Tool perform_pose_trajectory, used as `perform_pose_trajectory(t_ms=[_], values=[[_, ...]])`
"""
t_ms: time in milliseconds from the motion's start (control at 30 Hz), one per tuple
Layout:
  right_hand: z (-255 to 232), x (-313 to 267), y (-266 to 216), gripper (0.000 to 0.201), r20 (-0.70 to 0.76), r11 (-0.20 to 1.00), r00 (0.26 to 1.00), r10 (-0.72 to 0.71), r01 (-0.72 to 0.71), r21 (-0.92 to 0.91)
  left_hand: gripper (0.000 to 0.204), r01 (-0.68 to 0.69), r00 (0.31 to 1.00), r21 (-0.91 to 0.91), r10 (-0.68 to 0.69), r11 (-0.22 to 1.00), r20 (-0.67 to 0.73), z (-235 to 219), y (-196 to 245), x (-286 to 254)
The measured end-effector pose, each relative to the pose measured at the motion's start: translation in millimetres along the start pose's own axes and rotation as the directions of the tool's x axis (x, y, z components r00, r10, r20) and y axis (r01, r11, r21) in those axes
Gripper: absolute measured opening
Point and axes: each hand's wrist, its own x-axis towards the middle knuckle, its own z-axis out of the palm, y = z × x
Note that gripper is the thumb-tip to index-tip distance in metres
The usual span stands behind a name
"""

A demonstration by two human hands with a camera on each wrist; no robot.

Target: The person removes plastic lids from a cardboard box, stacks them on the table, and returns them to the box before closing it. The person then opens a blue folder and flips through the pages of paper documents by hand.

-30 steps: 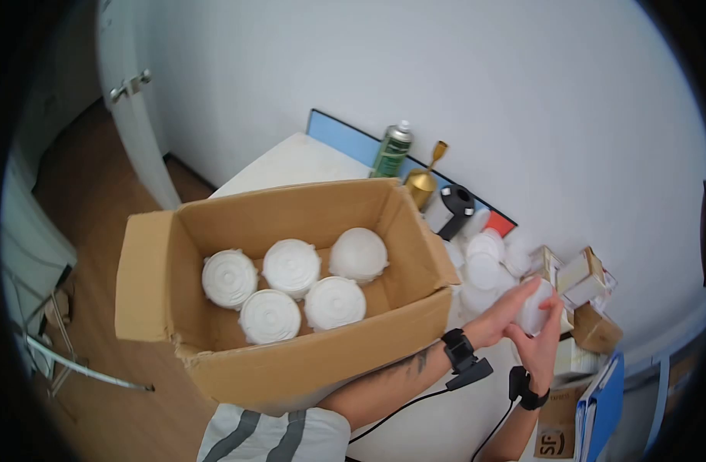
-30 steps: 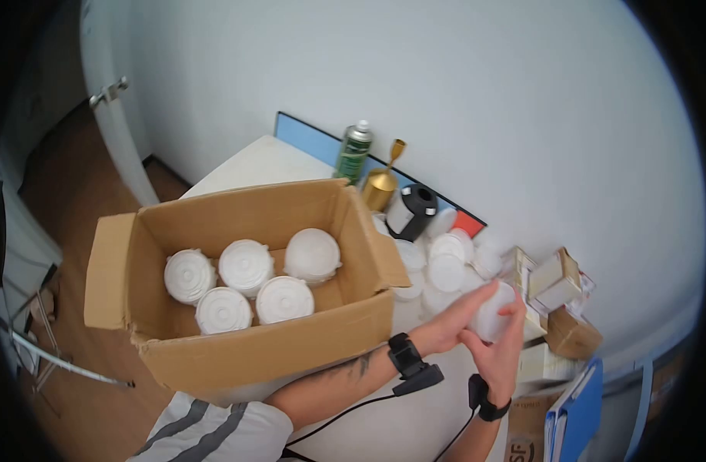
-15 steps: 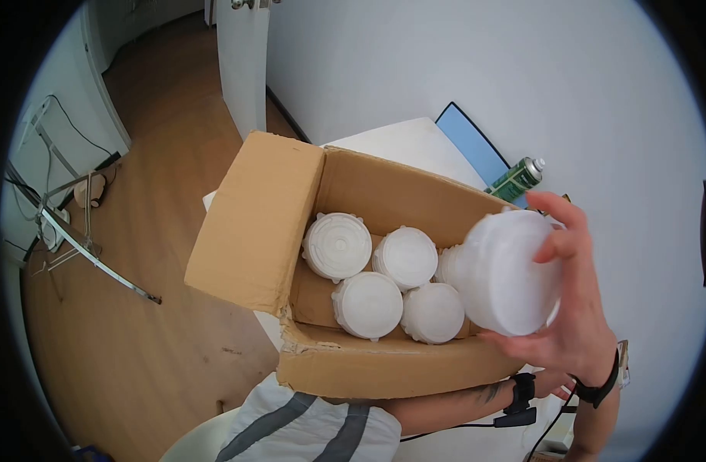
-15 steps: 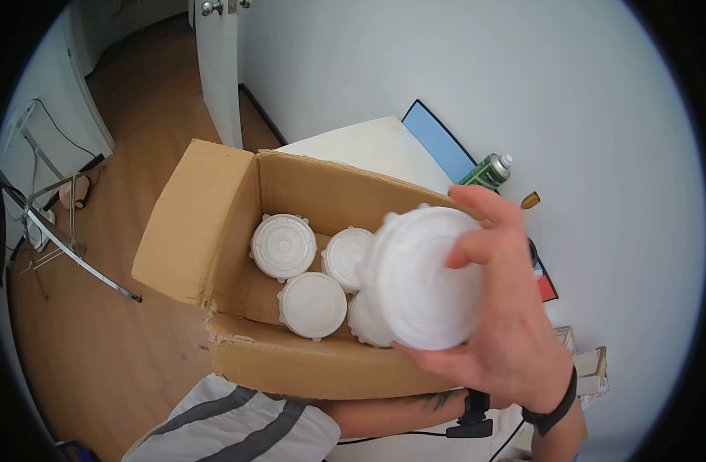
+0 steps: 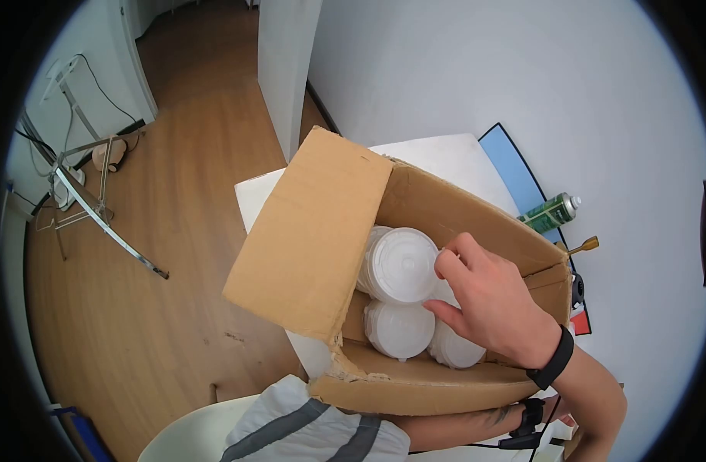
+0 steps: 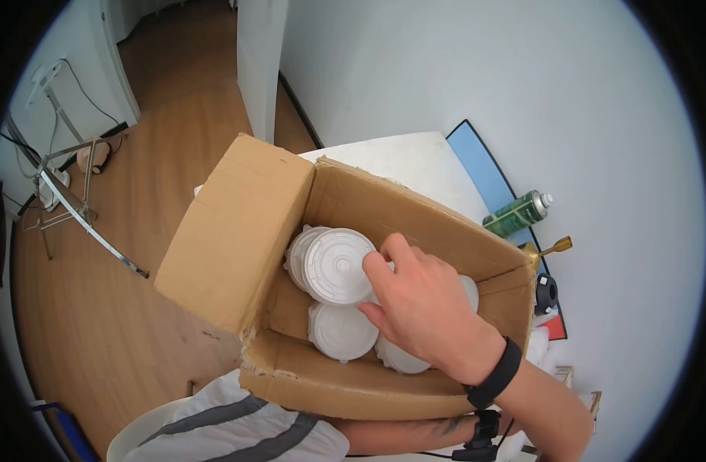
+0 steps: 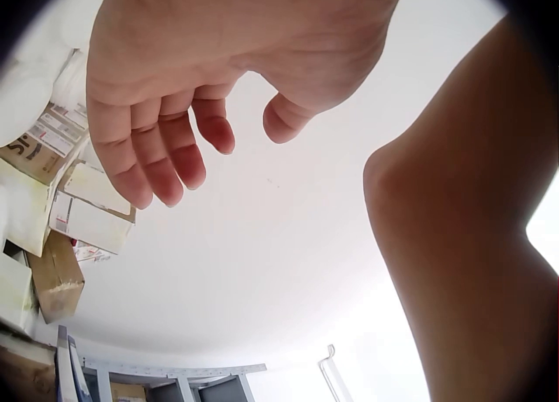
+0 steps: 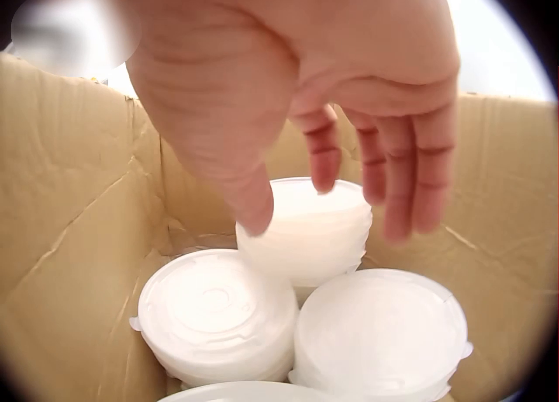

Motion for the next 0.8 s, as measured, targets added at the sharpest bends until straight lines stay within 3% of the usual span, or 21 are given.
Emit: perform_pose_trajectory(t_ms=[133,200,333,567,633,700,767,800], values=[[25.1,10.1,3.5,0.046,-0.001,1.0,1.0,0.008,-0.008,-0.004,0.056,-0.125,0.991,-0.019,0.124,0.992,-0.052,-10.3,13.9,4.6],[31.8,21.0,4.5,0.047,-0.104,0.99,0.993,-0.06,0.046,-0.136,0.055,-0.194,0.978,-0.027,0.192,0.981,-0.076,-13.7,22.4,8.1],[35.3,30.9,3.7,0.047,-0.157,0.983,0.985,-0.076,0.047,-0.176,0.053,-0.317,0.943,-0.029,0.311,0.948,-0.118,-18.9,37.1,12.8],[17.3,12.3,-5.5,0.05,-0.137,0.982,0.989,0.045,-0.069,-0.174,0.049,-0.477,0.866,-0.023,0.466,0.879,-0.182,-21.1,52.9,15.2],[-7.6,-7.3,-9.6,0.046,-0.16,0.982,0.982,0.102,-0.126,-0.142,0.048,-0.465,0.873,-0.032,0.453,0.885,-0.18,-13.8,40.0,13.2],[-44.9,-42.9,-6.1,0.046,-0.285,0.972,0.939,0.193,-0.223,-0.077,0.047,-0.357,0.929,-0.088,0.343,0.93,-0.138,18.4,-9.3,8.3],[-73.1,-97.2,6.4,0.048,-0.401,0.914,0.836,0.373,-0.406,0.004,0.046,-0.19,0.982,-0.163,0.184,0.968,-0.05,67.6,-73.3,-9.9],[-79.2,-127.8,16.5,0.038,-0.554,0.905,0.747,0.367,-0.425,0.028,0.045,-0.106,0.994,-0.191,0.107,0.976,-0.004,89.7,-101.1,-24.4]])
